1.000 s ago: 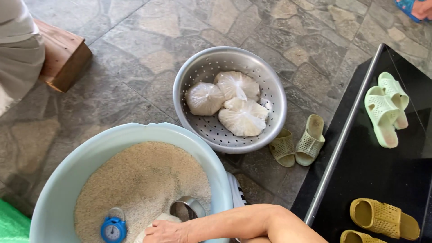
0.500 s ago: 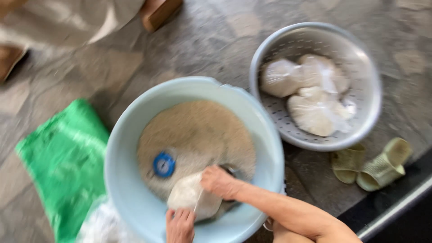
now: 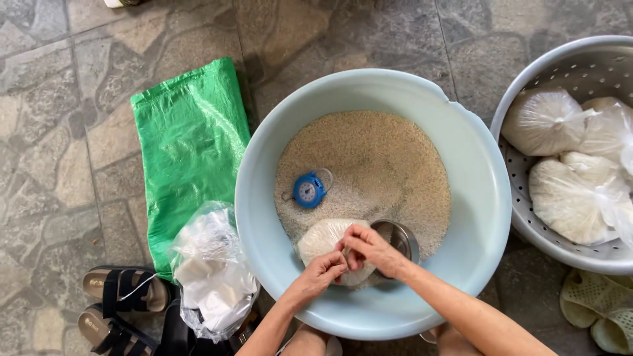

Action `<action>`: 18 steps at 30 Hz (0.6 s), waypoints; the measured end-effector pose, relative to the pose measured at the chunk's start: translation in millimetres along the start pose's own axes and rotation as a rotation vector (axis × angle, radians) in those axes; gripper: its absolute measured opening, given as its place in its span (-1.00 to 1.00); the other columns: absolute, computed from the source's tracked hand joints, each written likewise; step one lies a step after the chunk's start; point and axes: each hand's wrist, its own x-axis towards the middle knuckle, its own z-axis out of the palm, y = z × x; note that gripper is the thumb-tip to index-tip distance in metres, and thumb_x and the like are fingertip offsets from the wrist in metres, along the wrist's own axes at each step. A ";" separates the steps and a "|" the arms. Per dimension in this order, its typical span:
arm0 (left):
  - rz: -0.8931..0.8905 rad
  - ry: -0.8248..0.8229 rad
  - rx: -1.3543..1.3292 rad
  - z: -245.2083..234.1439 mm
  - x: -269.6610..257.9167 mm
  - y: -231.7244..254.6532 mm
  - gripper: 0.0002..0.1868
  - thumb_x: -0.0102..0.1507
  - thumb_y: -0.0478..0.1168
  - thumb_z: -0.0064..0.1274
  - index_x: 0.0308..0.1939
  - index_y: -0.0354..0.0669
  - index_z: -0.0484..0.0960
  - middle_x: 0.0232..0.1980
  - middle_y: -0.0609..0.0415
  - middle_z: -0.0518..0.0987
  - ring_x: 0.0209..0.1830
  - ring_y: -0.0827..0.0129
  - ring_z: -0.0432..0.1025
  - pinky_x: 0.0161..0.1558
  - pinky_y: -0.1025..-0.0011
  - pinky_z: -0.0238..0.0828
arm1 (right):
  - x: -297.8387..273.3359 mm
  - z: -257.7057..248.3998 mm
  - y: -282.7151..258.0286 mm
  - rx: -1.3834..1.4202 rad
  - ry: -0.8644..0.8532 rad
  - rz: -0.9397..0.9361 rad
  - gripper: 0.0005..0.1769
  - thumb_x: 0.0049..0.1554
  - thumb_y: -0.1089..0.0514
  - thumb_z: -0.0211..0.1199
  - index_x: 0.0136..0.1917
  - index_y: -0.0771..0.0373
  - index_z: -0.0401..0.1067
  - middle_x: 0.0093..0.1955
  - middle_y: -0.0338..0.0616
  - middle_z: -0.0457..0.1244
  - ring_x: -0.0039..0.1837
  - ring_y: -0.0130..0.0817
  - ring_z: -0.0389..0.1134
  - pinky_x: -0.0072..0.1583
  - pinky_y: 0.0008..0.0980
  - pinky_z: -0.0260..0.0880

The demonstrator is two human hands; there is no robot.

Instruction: Weighing and bagging rice from a large tub into individual plastic bags.

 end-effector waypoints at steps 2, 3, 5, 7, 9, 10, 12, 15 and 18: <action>-0.148 -0.053 -0.158 4.1 3.8 -15.7 -0.85 0.40 -0.28 -0.06 -0.27 -0.24 0.47 -0.35 0.22 0.42 -0.31 0.49 0.33 -0.23 0.52 0.31 | 6.0 3.1 14.5 0.192 -0.020 0.114 -0.80 0.31 0.10 0.07 -0.08 0.21 0.41 -0.32 -0.29 0.28 -0.31 -0.51 0.25 -0.24 -0.52 0.24; -0.080 0.008 -0.149 3.4 3.0 -15.9 -0.84 0.41 -0.29 -0.07 -0.28 -0.25 0.46 -0.36 0.23 0.44 -0.31 0.53 0.33 -0.21 0.55 0.32 | 10.1 3.7 20.4 0.106 -0.020 0.078 -0.82 0.31 0.12 0.10 -0.10 0.23 0.39 -0.33 -0.30 0.28 -0.30 -0.52 0.25 -0.24 -0.52 0.25; -0.004 0.067 -0.139 2.5 -0.1 -3.9 -0.83 0.42 -0.30 -0.09 -0.28 -0.26 0.44 -0.36 0.23 0.46 -0.31 0.56 0.33 -0.19 0.57 0.33 | 12.6 7.6 5.5 0.015 -0.015 0.037 -0.82 0.31 0.14 0.13 -0.13 0.25 0.36 -0.34 -0.31 0.28 -0.30 -0.54 0.24 -0.24 -0.52 0.26; -0.077 0.167 -0.167 7.7 -9.6 16.6 -0.87 0.39 -0.30 -0.06 -0.25 -0.24 0.51 -0.39 0.23 0.43 -0.35 0.56 0.31 -0.24 0.57 0.33 | 2.7 16.5 -31.1 -0.318 -0.028 -0.163 -0.85 0.27 0.17 0.19 -0.12 0.28 0.37 -0.36 -0.28 0.26 -0.28 -0.53 0.26 -0.22 -0.49 0.30; -0.029 0.223 -0.142 3.7 -16.4 22.9 -0.86 0.38 -0.30 -0.05 -0.27 -0.27 0.50 -0.38 0.23 0.46 -0.34 0.56 0.32 -0.25 0.57 0.34 | -4.3 17.2 -49.0 -0.366 -0.034 -0.193 -0.86 0.26 0.18 0.20 -0.11 0.28 0.36 -0.37 -0.23 0.27 -0.29 -0.47 0.27 -0.22 -0.44 0.31; 0.023 0.285 -0.109 0.3 -22.0 27.3 -0.84 0.37 -0.31 -0.05 -0.30 -0.30 0.49 -0.37 0.23 0.48 -0.34 0.56 0.33 -0.25 0.57 0.34 | -7.3 19.6 -58.8 -0.412 -0.043 -0.232 -0.86 0.25 0.18 0.21 -0.10 0.28 0.36 -0.37 -0.19 0.27 -0.29 -0.41 0.28 -0.22 -0.39 0.32; 0.005 0.297 -0.107 -0.3 -17.6 30.7 -0.82 0.39 -0.28 -0.03 -0.30 -0.30 0.49 -0.39 0.23 0.47 -0.35 0.56 0.31 -0.27 0.55 0.31 | -4.5 17.0 -57.2 -0.486 -0.035 -0.291 -0.86 0.23 0.18 0.23 -0.10 0.28 0.35 -0.35 -0.13 0.29 -0.27 -0.30 0.31 -0.21 -0.32 0.34; -0.066 0.328 -0.052 -4.5 2.5 18.6 -0.79 0.39 -0.24 -0.02 -0.30 -0.29 0.51 -0.43 0.20 0.46 -0.39 0.53 0.29 -0.31 0.50 0.29 | 6.7 0.5 -32.6 -0.692 -0.005 -0.413 -0.86 0.19 0.18 0.26 -0.09 0.25 0.35 -0.28 -0.03 0.33 -0.20 -0.09 0.37 -0.19 -0.18 0.36; -0.077 0.353 0.064 -4.0 6.8 0.3 -0.77 0.37 -0.21 -0.02 -0.31 -0.30 0.51 -0.45 0.13 0.48 -0.43 0.48 0.33 -0.33 0.45 0.33 | 5.7 -9.7 1.6 -0.875 0.016 -0.458 -0.87 0.17 0.17 0.26 -0.07 0.22 0.36 -0.24 0.01 0.35 -0.15 0.02 0.41 -0.16 -0.09 0.38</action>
